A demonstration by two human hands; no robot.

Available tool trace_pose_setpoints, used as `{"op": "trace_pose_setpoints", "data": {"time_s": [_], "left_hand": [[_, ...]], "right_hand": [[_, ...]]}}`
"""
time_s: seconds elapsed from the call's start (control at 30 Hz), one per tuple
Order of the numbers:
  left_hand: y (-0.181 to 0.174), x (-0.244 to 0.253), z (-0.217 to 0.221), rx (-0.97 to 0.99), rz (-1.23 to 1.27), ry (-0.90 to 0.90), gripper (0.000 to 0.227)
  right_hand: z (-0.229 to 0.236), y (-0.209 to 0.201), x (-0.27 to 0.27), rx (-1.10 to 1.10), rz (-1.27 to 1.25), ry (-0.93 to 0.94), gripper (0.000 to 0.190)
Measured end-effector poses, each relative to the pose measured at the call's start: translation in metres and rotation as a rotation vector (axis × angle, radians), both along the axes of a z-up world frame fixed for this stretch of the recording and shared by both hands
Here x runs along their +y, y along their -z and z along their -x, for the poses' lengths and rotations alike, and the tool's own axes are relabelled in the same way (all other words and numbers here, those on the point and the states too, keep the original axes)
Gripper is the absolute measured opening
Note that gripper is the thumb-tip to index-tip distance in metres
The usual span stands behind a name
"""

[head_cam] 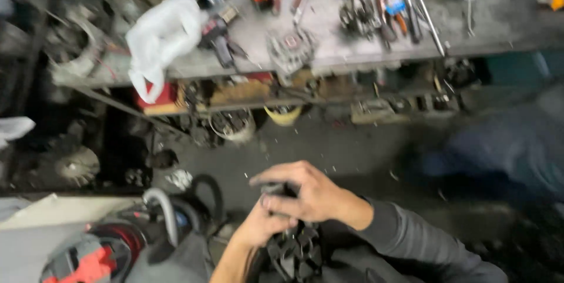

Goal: The person tests an alternator with a multimeter, then uses a screwdriver to remove a bearing from a rotor assembly. They place the rotor on the workbench and use a hammer to drive the bearing into place.

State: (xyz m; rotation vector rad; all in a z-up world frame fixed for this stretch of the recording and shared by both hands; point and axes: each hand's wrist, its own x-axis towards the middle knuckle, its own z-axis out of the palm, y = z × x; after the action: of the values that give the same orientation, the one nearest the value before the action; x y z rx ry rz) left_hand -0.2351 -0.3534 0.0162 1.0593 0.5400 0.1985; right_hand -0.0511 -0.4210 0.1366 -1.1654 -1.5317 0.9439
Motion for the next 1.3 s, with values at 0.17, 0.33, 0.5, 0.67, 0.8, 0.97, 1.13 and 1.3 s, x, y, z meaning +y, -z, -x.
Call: {"op": "trace_pose_setpoints", "data": {"time_s": [0.17,0.33,0.5,0.67,0.8,0.97,1.13,1.3], "left_hand": [[-0.053,-0.034,-0.036,-0.025,-0.011,0.167,0.047],[-0.077,-0.054,-0.044,-0.117,0.010,0.399,0.037],[-0.058,-0.058,-0.028,-0.233,-0.115,0.384,0.027],[-0.057,-0.054,-0.004,-0.344,0.030,0.224,0.028],[-0.067,-0.047,0.022,-0.365,-0.101,0.110,0.032],[-0.122,-0.010,0.029,-0.420,-0.402,0.174,0.048],[-0.070,0.033,0.048,-0.350,-0.276,0.121,0.053],[-0.043,0.072,0.056,-0.225,-0.004,0.104,0.041]], "right_hand": [[-0.015,0.004,-0.059,0.047,0.033,0.129,0.038],[-0.023,0.007,-0.101,0.179,0.017,0.114,0.060],[-0.049,0.115,-0.132,0.519,0.245,-0.044,0.067],[-0.026,0.158,-0.134,0.391,0.742,-0.330,0.093],[-0.006,0.158,-0.116,0.571,0.500,-0.441,0.118],[0.007,0.081,-0.049,0.619,0.583,-0.595,0.123],[0.009,0.106,0.000,0.626,0.688,-0.605,0.117],[-0.016,0.184,0.050,0.083,0.640,-0.560,0.087]]}}
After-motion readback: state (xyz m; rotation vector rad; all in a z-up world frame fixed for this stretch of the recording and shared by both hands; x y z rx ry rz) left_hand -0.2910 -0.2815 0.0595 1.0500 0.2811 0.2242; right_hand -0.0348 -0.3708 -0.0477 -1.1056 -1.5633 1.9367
